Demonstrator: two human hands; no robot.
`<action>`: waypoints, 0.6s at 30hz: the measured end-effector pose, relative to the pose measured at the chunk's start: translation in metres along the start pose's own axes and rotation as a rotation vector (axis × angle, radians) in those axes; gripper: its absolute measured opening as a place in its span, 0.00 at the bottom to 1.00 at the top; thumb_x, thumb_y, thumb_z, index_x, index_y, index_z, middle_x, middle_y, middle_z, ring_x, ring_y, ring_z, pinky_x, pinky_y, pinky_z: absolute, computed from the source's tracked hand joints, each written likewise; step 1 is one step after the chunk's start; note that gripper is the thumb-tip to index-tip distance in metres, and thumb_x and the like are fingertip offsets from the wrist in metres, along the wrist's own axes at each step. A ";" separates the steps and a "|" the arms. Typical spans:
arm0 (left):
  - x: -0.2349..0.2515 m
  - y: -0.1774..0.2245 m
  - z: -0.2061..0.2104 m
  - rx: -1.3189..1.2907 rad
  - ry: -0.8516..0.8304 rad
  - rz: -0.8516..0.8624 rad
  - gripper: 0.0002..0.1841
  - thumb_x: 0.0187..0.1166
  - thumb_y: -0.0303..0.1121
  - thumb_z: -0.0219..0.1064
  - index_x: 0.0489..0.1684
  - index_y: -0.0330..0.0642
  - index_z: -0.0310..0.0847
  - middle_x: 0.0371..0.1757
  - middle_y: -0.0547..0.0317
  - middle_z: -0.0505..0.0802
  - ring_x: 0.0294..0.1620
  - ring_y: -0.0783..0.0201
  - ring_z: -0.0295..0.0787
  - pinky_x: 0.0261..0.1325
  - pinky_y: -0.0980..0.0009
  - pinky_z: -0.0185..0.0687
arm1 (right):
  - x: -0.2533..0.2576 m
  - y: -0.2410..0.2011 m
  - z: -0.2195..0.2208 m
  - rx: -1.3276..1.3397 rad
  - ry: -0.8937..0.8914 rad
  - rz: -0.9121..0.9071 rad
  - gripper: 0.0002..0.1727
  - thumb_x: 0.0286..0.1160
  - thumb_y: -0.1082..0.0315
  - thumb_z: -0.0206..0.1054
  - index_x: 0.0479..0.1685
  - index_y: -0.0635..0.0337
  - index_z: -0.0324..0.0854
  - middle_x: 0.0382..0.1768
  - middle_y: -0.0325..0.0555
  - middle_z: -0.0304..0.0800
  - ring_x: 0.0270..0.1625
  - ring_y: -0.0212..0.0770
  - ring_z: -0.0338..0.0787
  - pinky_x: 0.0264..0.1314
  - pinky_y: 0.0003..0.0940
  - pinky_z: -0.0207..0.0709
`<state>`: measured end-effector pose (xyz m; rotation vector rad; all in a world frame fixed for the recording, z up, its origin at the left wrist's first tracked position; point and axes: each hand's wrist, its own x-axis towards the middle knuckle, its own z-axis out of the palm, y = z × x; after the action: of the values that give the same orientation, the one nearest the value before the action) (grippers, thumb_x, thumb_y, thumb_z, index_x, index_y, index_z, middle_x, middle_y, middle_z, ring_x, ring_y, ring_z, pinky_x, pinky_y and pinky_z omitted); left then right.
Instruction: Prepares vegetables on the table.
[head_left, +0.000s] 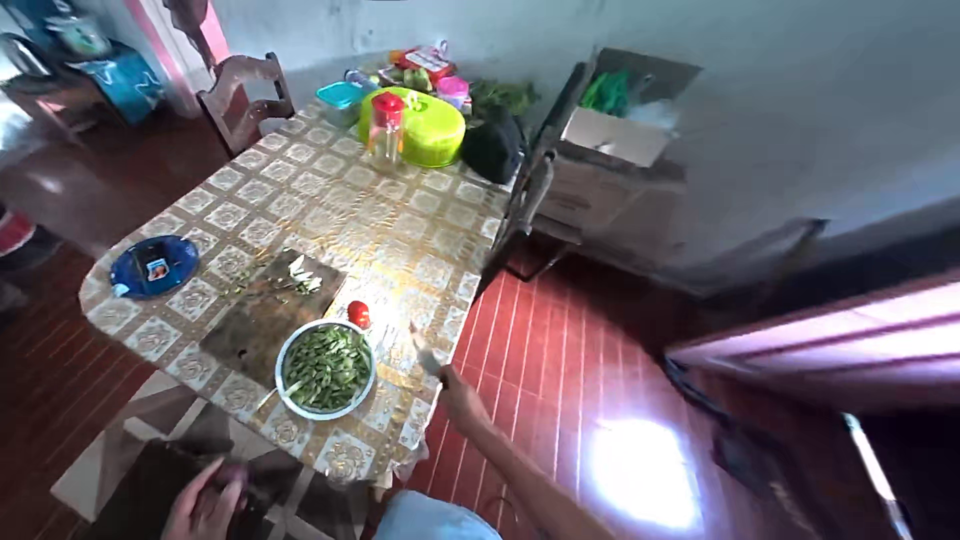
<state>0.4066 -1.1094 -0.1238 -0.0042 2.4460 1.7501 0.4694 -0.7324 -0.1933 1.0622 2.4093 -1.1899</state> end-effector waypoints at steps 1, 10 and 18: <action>0.018 0.009 0.010 -0.035 0.025 0.002 0.25 0.80 0.28 0.66 0.73 0.24 0.72 0.55 0.47 0.89 0.45 0.70 0.90 0.48 0.69 0.91 | -0.006 0.001 -0.004 0.076 0.074 -0.017 0.26 0.81 0.75 0.57 0.79 0.60 0.69 0.60 0.63 0.88 0.53 0.60 0.92 0.55 0.61 0.85; 0.190 0.019 0.045 0.133 -0.151 0.031 0.21 0.83 0.26 0.66 0.73 0.31 0.78 0.63 0.39 0.89 0.53 0.58 0.91 0.59 0.60 0.87 | -0.030 -0.076 -0.003 0.530 0.157 -0.185 0.21 0.88 0.71 0.51 0.75 0.71 0.64 0.32 0.43 0.83 0.20 0.33 0.82 0.26 0.32 0.84; 0.340 -0.054 0.068 0.341 -0.560 0.044 0.18 0.85 0.27 0.64 0.72 0.35 0.80 0.65 0.42 0.90 0.62 0.53 0.91 0.69 0.56 0.84 | 0.007 -0.239 0.088 0.305 -0.081 -0.198 0.35 0.92 0.68 0.49 0.97 0.47 0.44 0.58 0.56 0.88 0.36 0.47 0.91 0.45 0.47 0.87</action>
<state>0.0808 -1.0375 -0.2337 0.5029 2.2769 1.1172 0.2878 -0.8924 -0.1131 0.8461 2.3643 -1.6756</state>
